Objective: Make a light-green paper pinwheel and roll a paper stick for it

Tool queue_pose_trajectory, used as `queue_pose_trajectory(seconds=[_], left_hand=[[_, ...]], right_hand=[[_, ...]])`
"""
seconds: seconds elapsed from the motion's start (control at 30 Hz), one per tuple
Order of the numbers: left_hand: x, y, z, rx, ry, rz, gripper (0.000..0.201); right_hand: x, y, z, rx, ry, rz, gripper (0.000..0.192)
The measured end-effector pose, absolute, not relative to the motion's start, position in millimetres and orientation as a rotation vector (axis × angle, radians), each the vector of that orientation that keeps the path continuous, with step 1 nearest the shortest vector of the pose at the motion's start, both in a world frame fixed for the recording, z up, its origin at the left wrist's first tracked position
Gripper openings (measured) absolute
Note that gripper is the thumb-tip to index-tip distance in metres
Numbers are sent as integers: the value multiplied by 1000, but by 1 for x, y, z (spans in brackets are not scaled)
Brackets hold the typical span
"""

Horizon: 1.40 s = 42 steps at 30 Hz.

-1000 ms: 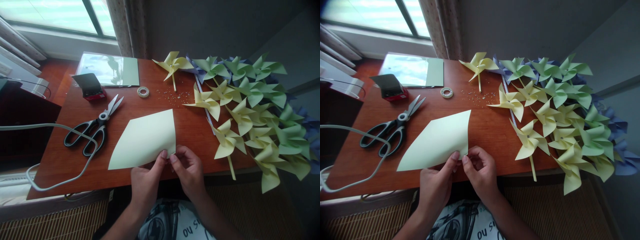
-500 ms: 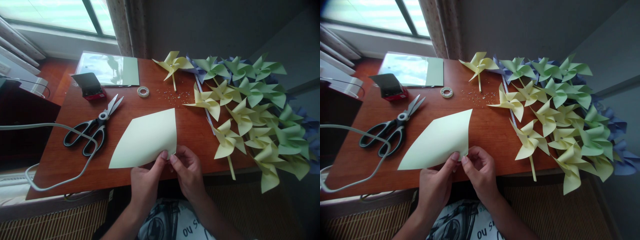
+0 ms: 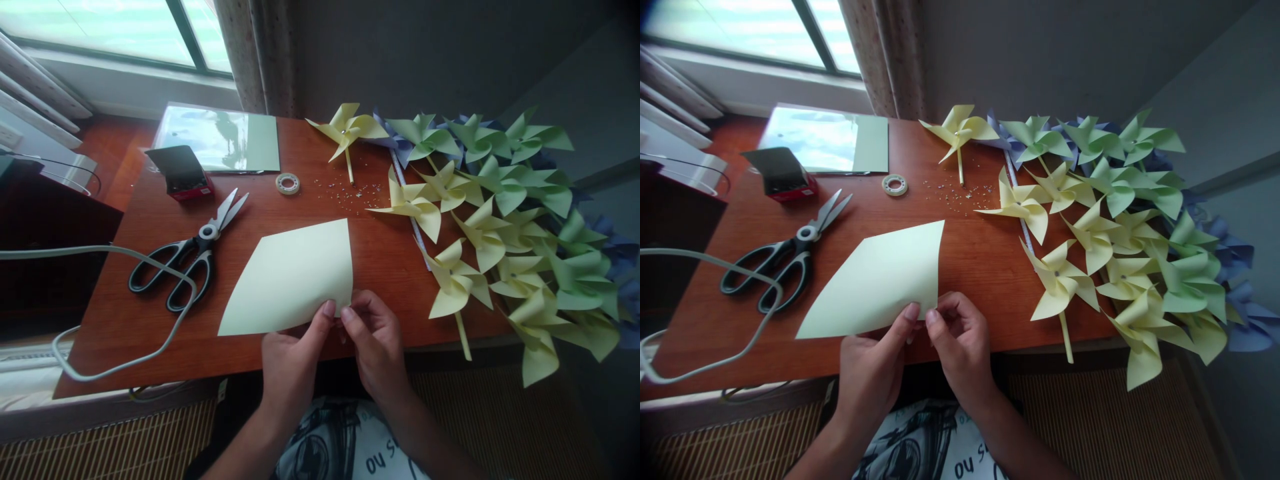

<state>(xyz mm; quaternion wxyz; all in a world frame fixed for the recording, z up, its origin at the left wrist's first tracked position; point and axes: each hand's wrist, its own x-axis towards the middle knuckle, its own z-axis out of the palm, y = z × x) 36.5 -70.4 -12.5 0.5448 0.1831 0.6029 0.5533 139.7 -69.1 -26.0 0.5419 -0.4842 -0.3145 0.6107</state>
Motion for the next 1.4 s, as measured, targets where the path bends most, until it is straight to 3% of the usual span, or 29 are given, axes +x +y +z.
queue_pose_trajectory(seconds=[0.3, 0.53, 0.83, 1.13, 1.4], left_hand=[[34, -70, -14, 338, 1303, 1383, 26], [36, -62, 2, 186, 1135, 1522, 52], [31, -54, -1, 142, 1128, 1442, 35], [35, -55, -2, 194, 1113, 1448, 46], [33, -59, -9, 546, 1436, 1342, 21]], right_hand=[[138, -71, -23, -1123, -714, 1476, 15], [138, -70, -28, -1157, -736, 1474, 15], [141, -69, -28, -1157, -760, 1586, 17], [139, -65, -26, -1205, -856, 1430, 11], [141, -64, -26, -1258, -818, 1421, 20]])
